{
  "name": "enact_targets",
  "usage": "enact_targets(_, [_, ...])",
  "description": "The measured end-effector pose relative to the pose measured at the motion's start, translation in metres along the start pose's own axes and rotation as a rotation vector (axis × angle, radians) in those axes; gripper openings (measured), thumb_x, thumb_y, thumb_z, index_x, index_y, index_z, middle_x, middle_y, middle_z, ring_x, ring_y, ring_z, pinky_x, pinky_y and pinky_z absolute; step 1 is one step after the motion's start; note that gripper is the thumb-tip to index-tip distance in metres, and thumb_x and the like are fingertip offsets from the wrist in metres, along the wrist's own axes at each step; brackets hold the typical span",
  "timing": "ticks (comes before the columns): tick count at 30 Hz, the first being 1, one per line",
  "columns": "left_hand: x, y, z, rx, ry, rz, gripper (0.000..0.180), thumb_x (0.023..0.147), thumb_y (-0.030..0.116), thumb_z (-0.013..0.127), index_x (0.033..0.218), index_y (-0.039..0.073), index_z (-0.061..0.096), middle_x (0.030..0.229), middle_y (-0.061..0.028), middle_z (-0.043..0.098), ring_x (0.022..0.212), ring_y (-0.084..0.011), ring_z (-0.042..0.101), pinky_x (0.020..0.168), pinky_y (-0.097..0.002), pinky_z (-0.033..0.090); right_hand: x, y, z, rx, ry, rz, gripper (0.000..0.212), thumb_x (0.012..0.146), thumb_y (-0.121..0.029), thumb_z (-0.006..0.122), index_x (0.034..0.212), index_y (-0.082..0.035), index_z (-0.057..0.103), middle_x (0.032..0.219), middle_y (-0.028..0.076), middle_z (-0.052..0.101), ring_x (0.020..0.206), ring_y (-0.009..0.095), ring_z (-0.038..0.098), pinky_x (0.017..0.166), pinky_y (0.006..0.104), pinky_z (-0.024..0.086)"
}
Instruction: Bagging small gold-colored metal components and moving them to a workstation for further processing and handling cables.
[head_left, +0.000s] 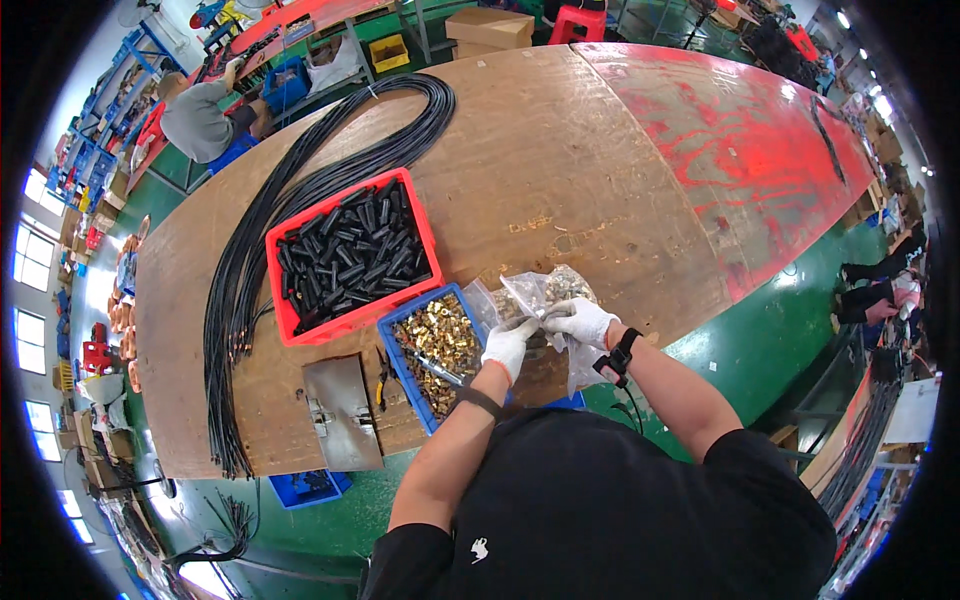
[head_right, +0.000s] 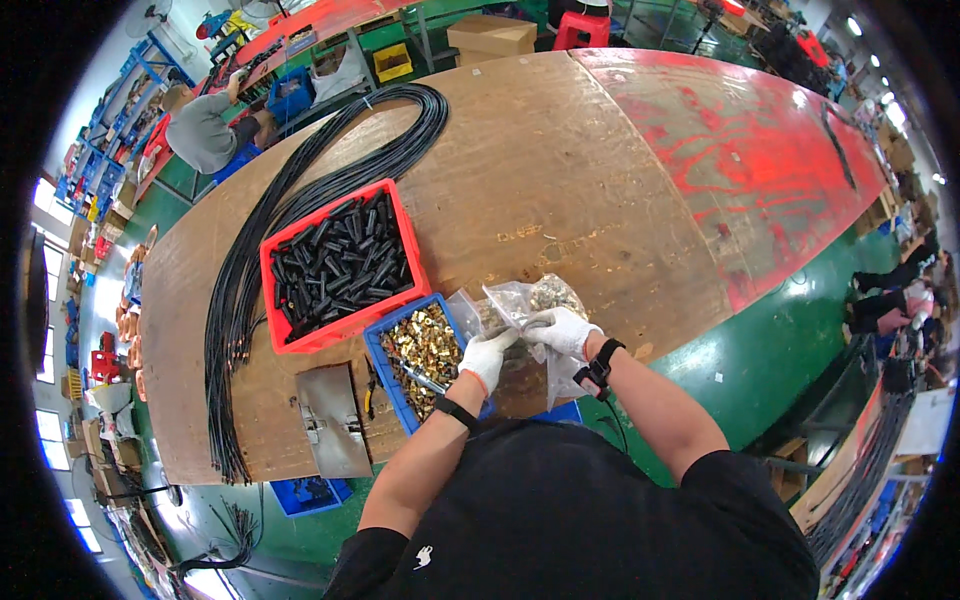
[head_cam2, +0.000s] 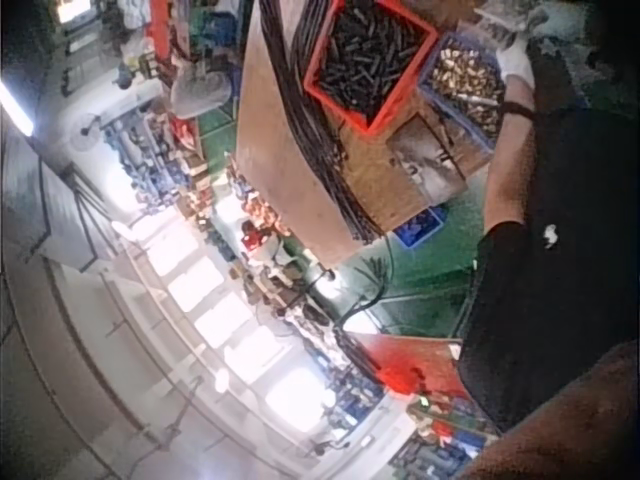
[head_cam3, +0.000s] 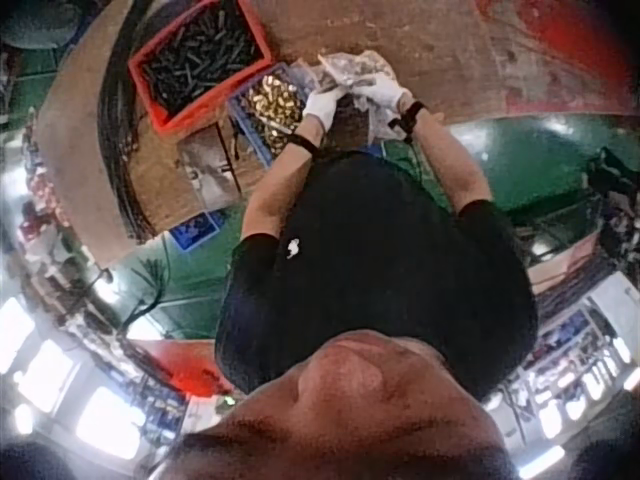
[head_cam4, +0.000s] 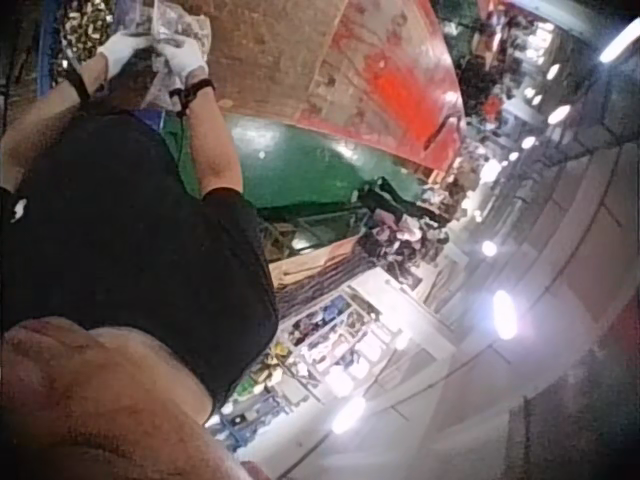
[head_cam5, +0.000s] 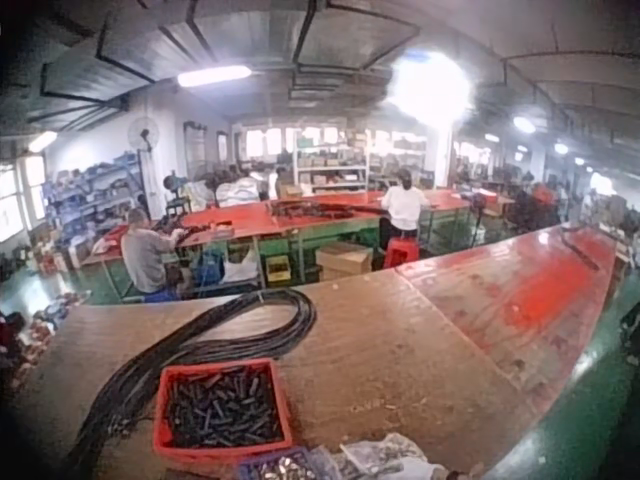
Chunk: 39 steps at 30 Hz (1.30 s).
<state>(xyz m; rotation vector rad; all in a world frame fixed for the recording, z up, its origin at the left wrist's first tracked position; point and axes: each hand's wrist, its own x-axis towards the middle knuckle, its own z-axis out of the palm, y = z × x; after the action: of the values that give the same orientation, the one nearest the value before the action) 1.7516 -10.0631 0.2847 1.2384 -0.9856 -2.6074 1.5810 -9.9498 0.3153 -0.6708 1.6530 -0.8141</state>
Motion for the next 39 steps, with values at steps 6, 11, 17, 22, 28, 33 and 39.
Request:
enact_targets(6, [0.009, -0.006, -0.007, 0.076, -0.03, 0.101, 0.028, 0.099, 0.017, 0.07, 0.121, 0.001, 0.071, 0.106, -0.0087, 0.074, 0.091, -0.0197, 0.071, 0.08, -0.0342, 0.058, 0.007, -0.005, -0.002, -0.059, 0.0, -0.001, 0.049, 0.087, -0.037, 0.079, 0.121, -0.002, 0.073, 0.104, 0.008, 0.076, 0.089, 0.016, 0.067, 0.081, 0.0322, 0.053])
enact_targets(11, [0.008, -0.003, -0.003, 0.034, -0.017, 0.042, 0.03, 0.098, 0.02, 0.072, 0.121, 0.001, 0.071, 0.107, -0.0088, 0.074, 0.091, -0.0191, 0.07, 0.081, -0.034, 0.058, 0.016, 0.007, -0.008, -0.102, -0.026, -0.083, 0.051, 0.086, -0.038, 0.08, 0.12, -0.001, 0.073, 0.101, 0.008, 0.076, 0.087, 0.016, 0.066, 0.079, 0.0322, 0.053])
enact_targets(17, [0.004, 0.004, 0.001, -0.016, -0.005, -0.012, 0.031, 0.097, 0.025, 0.074, 0.12, 0.003, 0.071, 0.106, -0.008, 0.074, 0.088, -0.0189, 0.07, 0.076, -0.0339, 0.059, 0.01, -0.008, -0.007, -0.129, -0.025, -0.064, 0.043, 0.087, -0.034, 0.077, 0.116, -0.001, 0.074, 0.097, 0.008, 0.076, 0.085, 0.016, 0.066, 0.079, 0.0323, 0.053])
enact_targets(22, [0.005, 0.002, 0.003, 0.041, 0.04, 0.055, 0.03, 0.098, 0.028, 0.073, 0.113, 0.002, 0.073, 0.098, -0.0081, 0.074, 0.079, -0.0189, 0.07, 0.068, -0.032, 0.057, 0.002, -0.015, -0.005, -0.169, -0.016, -0.085, 0.041, 0.089, -0.03, 0.076, 0.118, -0.001, 0.074, 0.1, 0.005, 0.076, 0.087, 0.013, 0.065, 0.081, 0.0314, 0.053])
enact_targets(28, [0.01, -0.003, -0.003, 0.124, 0.047, 0.106, 0.029, 0.099, 0.025, 0.072, 0.117, 0.002, 0.073, 0.1, -0.0069, 0.075, 0.08, -0.0171, 0.07, 0.07, -0.0313, 0.057, 0.006, -0.012, -0.003, -0.118, -0.031, -0.072, 0.041, 0.09, -0.03, 0.076, 0.119, -0.001, 0.074, 0.109, 0.006, 0.077, 0.094, 0.014, 0.067, 0.086, 0.031, 0.053])
enact_targets(33, [0.006, -0.002, -0.011, 0.209, 0.047, 0.137, 0.038, 0.099, 0.031, 0.07, 0.123, 0.0, 0.071, 0.112, -0.0087, 0.074, 0.095, -0.0176, 0.07, 0.082, -0.0344, 0.057, 0.0, -0.036, 0.002, -0.301, -0.016, -0.01, 0.046, 0.089, -0.037, 0.076, 0.119, -0.002, 0.074, 0.101, 0.01, 0.078, 0.09, 0.018, 0.069, 0.084, 0.0331, 0.054])
enact_targets(39, [0.013, -0.001, 0.001, 0.188, 0.028, 0.159, 0.043, 0.094, 0.034, 0.077, 0.116, -0.002, 0.073, 0.108, -0.0094, 0.074, 0.09, -0.0164, 0.067, 0.08, -0.0332, 0.054, -0.002, -0.017, -0.001, -0.185, 0.015, -0.029, 0.037, 0.092, -0.03, 0.075, 0.116, -0.003, 0.076, 0.089, 0.002, 0.075, 0.071, 0.01, 0.064, 0.062, 0.0281, 0.05])
